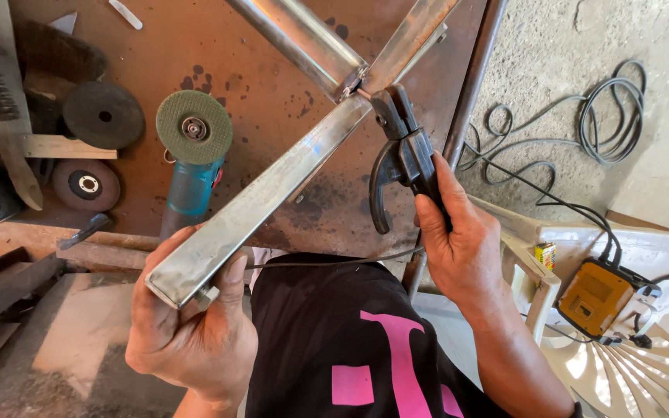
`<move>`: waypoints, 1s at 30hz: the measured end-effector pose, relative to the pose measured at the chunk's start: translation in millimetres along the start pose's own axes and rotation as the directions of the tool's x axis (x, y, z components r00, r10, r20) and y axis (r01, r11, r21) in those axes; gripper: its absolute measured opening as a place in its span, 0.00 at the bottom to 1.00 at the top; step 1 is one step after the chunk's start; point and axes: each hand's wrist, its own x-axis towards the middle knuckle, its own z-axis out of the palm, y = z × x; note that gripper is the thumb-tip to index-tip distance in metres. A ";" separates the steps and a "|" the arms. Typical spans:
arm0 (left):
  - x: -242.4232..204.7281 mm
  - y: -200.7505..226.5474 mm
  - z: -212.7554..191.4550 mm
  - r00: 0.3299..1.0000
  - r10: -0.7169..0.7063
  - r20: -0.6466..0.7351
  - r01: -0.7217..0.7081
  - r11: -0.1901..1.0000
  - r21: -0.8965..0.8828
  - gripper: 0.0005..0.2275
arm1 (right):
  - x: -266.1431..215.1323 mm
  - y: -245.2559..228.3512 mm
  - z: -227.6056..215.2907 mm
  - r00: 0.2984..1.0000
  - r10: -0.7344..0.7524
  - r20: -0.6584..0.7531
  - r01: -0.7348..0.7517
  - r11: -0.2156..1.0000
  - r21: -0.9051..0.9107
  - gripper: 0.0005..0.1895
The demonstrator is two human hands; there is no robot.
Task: The person uses an angle grinder to smooth metal joints and then welds a metal pipe to a cross-shaped metal base.
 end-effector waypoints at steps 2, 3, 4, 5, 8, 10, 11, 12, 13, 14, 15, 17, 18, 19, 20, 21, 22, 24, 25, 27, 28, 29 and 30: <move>0.3 -0.1 1.2 1.000 0.007 -0.004 -0.007 1.000 0.004 0.16 | 1.5 -2.9 -0.4 1.000 -0.007 -0.004 0.007 1.000 -0.001 0.26; 0.4 0.0 1.8 1.000 0.011 -0.007 -0.011 1.000 0.012 0.16 | 2.4 -4.4 -0.6 1.000 -0.012 -0.004 0.012 1.000 -0.001 0.25; -1.4 -1.8 1.5 1.000 0.014 -0.009 -0.014 1.000 0.010 0.16 | 2.1 -4.9 -1.1 1.000 -0.016 -0.005 0.016 1.000 -0.002 0.25; -2.5 -4.0 1.6 1.000 0.007 -0.026 -0.007 1.000 -0.007 0.16 | 2.2 -5.5 -1.7 1.000 -0.007 -0.006 0.007 1.000 -0.014 0.25; -2.4 -8.1 3.1 0.998 0.033 -0.044 -0.034 0.999 -0.009 0.16 | 4.9 -5.5 -3.4 1.000 -0.023 -0.015 0.022 0.998 -0.057 0.25; -1.0 -9.2 3.5 0.997 0.065 -0.050 -0.065 0.998 0.013 0.15 | 5.9 -5.5 -2.5 0.999 -0.049 -0.016 0.047 0.995 -0.084 0.25; -0.9 -8.7 3.7 0.998 0.047 -0.048 -0.046 0.999 0.024 0.16 | 4.9 -5.6 -1.9 1.000 0.000 -0.010 -0.001 0.998 -0.068 0.26; -0.8 -8.2 3.9 0.999 0.029 -0.046 -0.027 0.999 0.035 0.16 | 4.0 -5.7 -1.4 0.999 0.049 -0.002 -0.050 0.997 -0.053 0.26; -1.6 -8.7 4.4 0.998 0.041 -0.050 -0.039 0.999 0.025 0.16 | 4.1 -4.8 -0.6 0.999 0.037 -0.012 -0.037 0.998 -0.054 0.26; -2.3 -8.6 5.0 0.998 0.021 -0.058 -0.019 0.999 0.034 0.17 | 4.2 -4.5 -0.4 1.000 0.007 -0.012 -0.007 0.999 -0.052 0.26; -0.5 -9.3 7.1 0.998 0.009 -0.068 -0.007 0.999 0.038 0.18 | 7.7 -4.1 0.1 0.999 -0.030 -0.017 0.029 0.998 -0.049 0.26; 2.2 -5.8 9.4 0.994 -0.065 -0.088 0.067 0.998 0.019 0.18 | 8.7 -3.9 -0.5 1.000 -0.003 -0.013 0.002 0.998 -0.059 0.27; 2.6 -4.5 9.9 0.982 -0.159 -0.098 0.160 0.987 0.010 0.19 | 8.3 -3.2 -0.2 0.999 0.044 0.004 -0.044 0.997 -0.068 0.27; 2.2 -7.9 9.2 0.984 -0.148 -0.101 0.149 0.989 0.000 0.19 | 9.1 -2.7 -0.2 0.999 0.031 -0.005 -0.032 0.997 -0.070 0.27; 1.9 -12.0 8.7 0.989 -0.111 -0.095 0.116 0.992 0.048 0.20 | 10.1 -1.5 0.0 1.000 0.019 0.003 -0.019 0.998 -0.067 0.27; 0.1 -14.8 7.9 0.993 -0.080 -0.087 0.089 0.991 0.099 0.20 | 9.2 -0.6 -1.0 1.000 0.012 0.015 -0.011 0.998 -0.066 0.27; 1.7 -14.2 9.0 0.993 -0.076 -0.090 0.084 0.992 0.091 0.20 | 10.9 -1.7 -1.9 1.000 0.005 0.010 -0.004 0.998 -0.069 0.27; 2.8 -13.1 7.5 0.997 -0.060 -0.052 0.064 0.994 0.083 0.20 | 10.1 -3.1 -1.1 0.999 -0.034 -0.008 0.033 0.998 -0.048 0.27; 3.0 -13.3 6.9 0.997 -0.063 -0.053 0.068 0.994 0.083 0.20 | 10.2 -3.5 -1.5 0.999 -0.032 -0.006 0.032 0.998 -0.050 0.27; 3.6 -14.4 6.6 0.998 -0.045 -0.039 0.049 0.994 0.095 0.20 | 10.4 -3.6 -2.5 0.999 -0.035 -0.017 0.034 0.998 -0.052 0.26; 4.4 -12.9 6.8 0.998 -0.047 -0.037 0.050 0.994 0.094 0.20 | 10.5 -4.7 -3.4 0.999 -0.033 -0.018 0.032 0.998 -0.054 0.26; 5.8 -11.1 6.7 0.999 -0.043 -0.026 0.045 0.992 0.119 0.19 | 11.7 -6.3 -3.8 1.000 -0.003 0.001 0.003 0.998 -0.065 0.27; 7.3 -9.2 6.5 0.999 -0.039 -0.015 0.040 0.989 0.144 0.19 | 12.8 -8.1 -4.3 0.999 0.027 0.020 -0.025 0.997 -0.076 0.27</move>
